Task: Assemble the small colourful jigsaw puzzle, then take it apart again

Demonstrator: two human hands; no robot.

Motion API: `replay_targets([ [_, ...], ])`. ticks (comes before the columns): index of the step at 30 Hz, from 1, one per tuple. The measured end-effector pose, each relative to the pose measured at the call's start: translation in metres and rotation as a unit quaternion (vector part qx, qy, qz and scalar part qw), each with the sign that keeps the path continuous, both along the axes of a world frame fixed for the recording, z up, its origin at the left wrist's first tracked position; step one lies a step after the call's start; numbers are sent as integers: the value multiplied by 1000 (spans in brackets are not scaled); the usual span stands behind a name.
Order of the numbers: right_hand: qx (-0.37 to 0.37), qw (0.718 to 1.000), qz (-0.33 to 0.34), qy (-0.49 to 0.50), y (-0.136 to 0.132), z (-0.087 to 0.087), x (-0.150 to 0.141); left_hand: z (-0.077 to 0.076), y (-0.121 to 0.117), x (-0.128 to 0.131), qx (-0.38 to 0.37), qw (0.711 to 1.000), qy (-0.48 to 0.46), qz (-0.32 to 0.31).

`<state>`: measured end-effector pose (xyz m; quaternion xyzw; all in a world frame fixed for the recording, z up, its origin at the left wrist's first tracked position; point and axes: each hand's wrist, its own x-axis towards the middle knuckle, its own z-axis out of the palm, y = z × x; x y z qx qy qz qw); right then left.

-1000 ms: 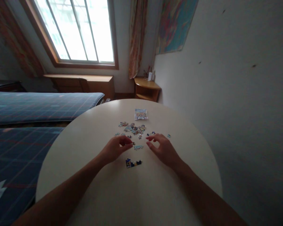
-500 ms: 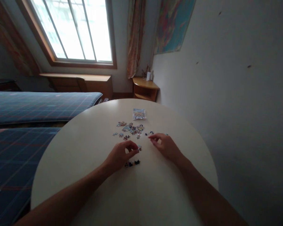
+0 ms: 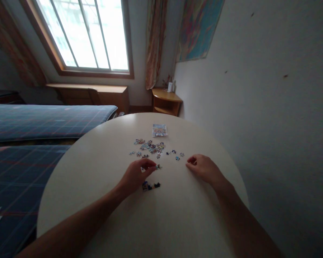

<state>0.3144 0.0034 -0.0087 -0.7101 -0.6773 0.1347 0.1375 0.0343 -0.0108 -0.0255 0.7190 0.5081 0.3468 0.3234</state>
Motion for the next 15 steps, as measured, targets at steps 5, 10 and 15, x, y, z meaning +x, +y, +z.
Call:
replay_targets([
  [5,-14,999,22,35,-10,4,-7,-1,0,0,6,1000,0,-6],
  [10,1,991,60,116,-7,-2,-10,1,0,1,10,1000,4,-11],
  [15,-22,956,98,275,-1,-5,-25,4,-2,4,6,1000,2,-19],
])
